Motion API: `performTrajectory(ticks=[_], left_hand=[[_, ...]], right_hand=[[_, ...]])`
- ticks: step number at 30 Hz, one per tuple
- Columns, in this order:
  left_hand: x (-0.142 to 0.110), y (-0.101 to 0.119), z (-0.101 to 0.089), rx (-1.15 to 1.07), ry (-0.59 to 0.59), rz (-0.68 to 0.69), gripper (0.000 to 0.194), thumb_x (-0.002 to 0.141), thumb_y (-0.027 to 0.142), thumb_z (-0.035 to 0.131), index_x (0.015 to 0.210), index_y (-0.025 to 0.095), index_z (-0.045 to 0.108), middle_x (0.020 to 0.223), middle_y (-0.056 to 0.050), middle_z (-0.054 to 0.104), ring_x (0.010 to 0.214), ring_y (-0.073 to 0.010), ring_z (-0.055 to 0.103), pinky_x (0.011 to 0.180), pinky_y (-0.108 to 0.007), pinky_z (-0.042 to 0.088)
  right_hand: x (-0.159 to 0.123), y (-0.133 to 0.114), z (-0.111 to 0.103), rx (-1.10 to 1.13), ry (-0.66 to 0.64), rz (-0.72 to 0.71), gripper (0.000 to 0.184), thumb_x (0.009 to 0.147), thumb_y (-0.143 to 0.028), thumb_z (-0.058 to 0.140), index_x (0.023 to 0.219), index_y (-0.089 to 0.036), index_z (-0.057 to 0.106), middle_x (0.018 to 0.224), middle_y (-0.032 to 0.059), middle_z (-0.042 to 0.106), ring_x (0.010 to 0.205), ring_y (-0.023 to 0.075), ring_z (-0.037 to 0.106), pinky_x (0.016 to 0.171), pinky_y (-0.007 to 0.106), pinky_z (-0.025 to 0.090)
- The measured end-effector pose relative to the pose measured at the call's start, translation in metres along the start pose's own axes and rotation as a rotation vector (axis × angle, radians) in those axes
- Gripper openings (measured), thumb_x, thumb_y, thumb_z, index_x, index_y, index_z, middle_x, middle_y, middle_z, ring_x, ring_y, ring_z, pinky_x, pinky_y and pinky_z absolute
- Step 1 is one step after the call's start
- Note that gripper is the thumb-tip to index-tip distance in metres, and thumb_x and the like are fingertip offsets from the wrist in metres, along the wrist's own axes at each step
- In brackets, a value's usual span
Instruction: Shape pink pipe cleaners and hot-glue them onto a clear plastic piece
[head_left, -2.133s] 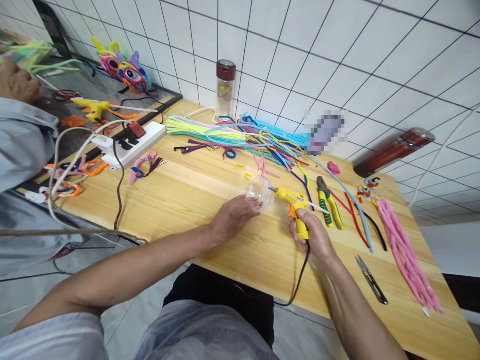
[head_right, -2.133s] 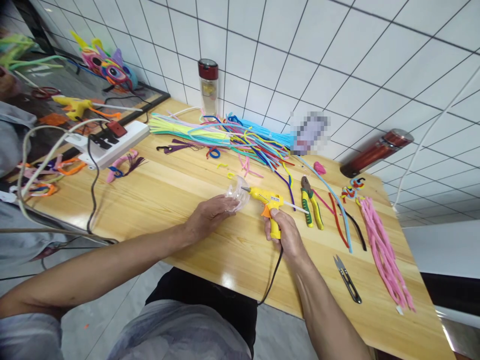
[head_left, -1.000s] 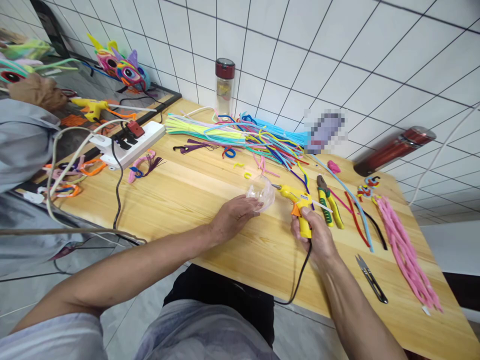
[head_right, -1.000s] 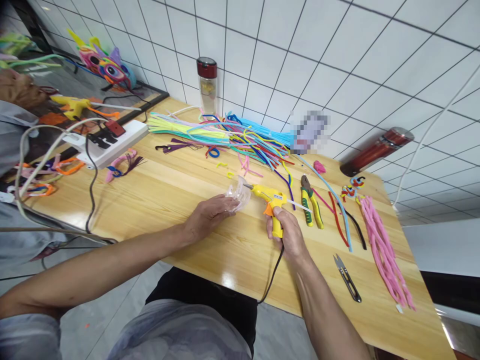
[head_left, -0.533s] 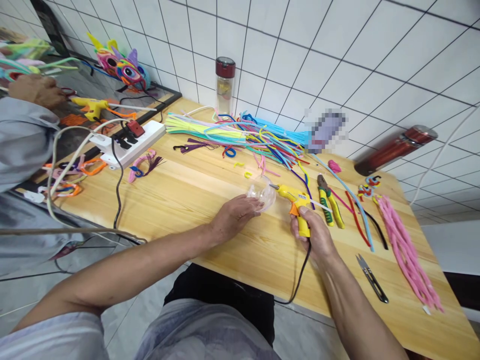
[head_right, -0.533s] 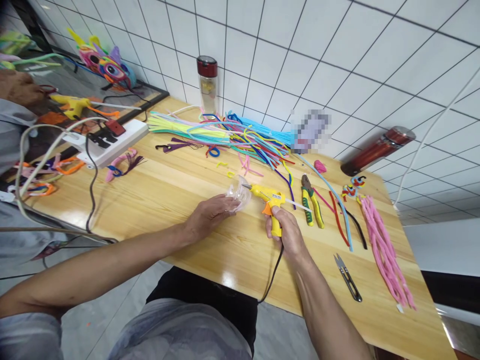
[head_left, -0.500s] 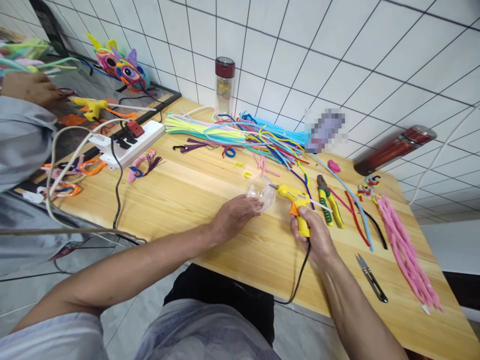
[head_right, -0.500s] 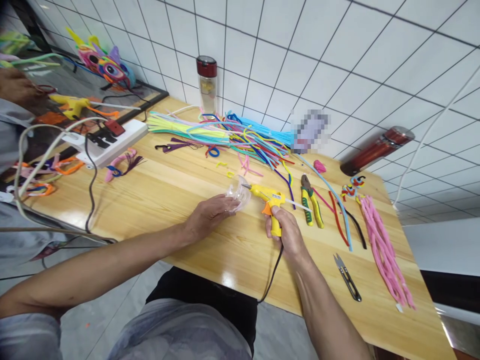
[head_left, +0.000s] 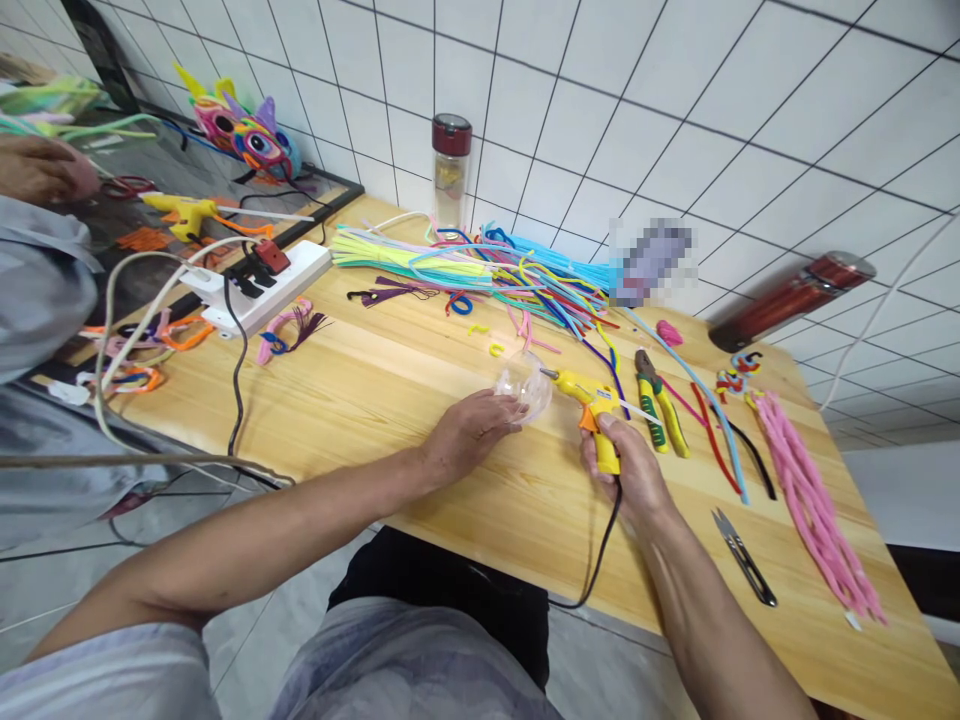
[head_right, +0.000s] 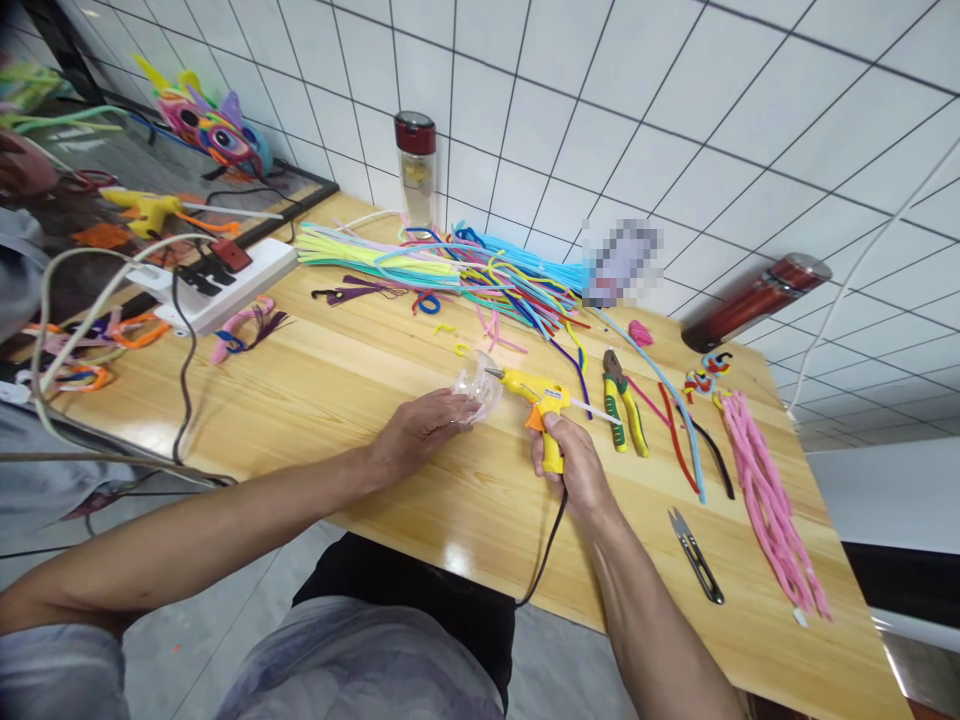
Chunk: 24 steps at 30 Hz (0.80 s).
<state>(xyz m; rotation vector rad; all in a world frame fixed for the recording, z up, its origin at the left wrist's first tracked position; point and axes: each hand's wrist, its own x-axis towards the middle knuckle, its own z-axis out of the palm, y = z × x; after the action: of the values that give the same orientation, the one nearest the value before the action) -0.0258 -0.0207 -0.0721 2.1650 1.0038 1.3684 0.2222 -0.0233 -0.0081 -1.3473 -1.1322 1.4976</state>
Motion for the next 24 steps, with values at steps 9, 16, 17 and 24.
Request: performTrajectory(ticks=[9, 16, 17, 24], left_hand=[[0.0016, 0.0017, -0.0017, 0.018, -0.012, 0.000, 0.022, 0.101, 0.028, 0.062, 0.116, 0.023, 0.079, 0.115, -0.006, 0.081, 0.114, -0.0219, 0.076, 0.112, -0.043, 0.057], [0.0024, 0.0026, -0.0023, 0.056, 0.023, 0.050, 0.023, 0.102, 0.030, 0.061, 0.115, 0.021, 0.078, 0.113, -0.007, 0.082, 0.111, -0.0211, 0.077, 0.108, -0.039, 0.059], [0.0020, 0.0021, -0.0020, 0.055, 0.025, 0.048, 0.023, 0.102, 0.030, 0.061, 0.115, 0.021, 0.078, 0.113, -0.007, 0.082, 0.111, -0.0215, 0.077, 0.109, -0.040, 0.059], [0.0003, -0.0001, -0.0010, 0.031, -0.021, 0.003, 0.023, 0.101, 0.026, 0.062, 0.117, 0.024, 0.078, 0.117, -0.006, 0.081, 0.115, -0.0224, 0.076, 0.112, -0.044, 0.056]], right_hand=[[-0.0036, -0.0030, 0.0024, 0.012, 0.006, -0.009, 0.038, 0.088, -0.057, 0.064, 0.081, -0.019, 0.063, 0.048, -0.0020, 0.053, 0.038, 0.0088, 0.035, 0.035, 0.022, 0.020], [-0.0044, -0.0027, 0.0015, 0.005, 0.011, 0.003, 0.039, 0.088, -0.058, 0.063, 0.081, -0.019, 0.064, 0.049, -0.0018, 0.054, 0.037, 0.0086, 0.035, 0.034, 0.022, 0.019], [-0.0041, -0.0021, 0.0013, -0.001, 0.010, 0.005, 0.040, 0.087, -0.058, 0.064, 0.081, -0.019, 0.064, 0.049, -0.0016, 0.055, 0.037, 0.0086, 0.035, 0.034, 0.022, 0.019], [-0.0014, 0.0006, 0.0004, 0.003, -0.006, -0.008, 0.041, 0.088, -0.058, 0.064, 0.080, -0.018, 0.064, 0.048, -0.0014, 0.054, 0.037, 0.0081, 0.035, 0.035, 0.021, 0.020]])
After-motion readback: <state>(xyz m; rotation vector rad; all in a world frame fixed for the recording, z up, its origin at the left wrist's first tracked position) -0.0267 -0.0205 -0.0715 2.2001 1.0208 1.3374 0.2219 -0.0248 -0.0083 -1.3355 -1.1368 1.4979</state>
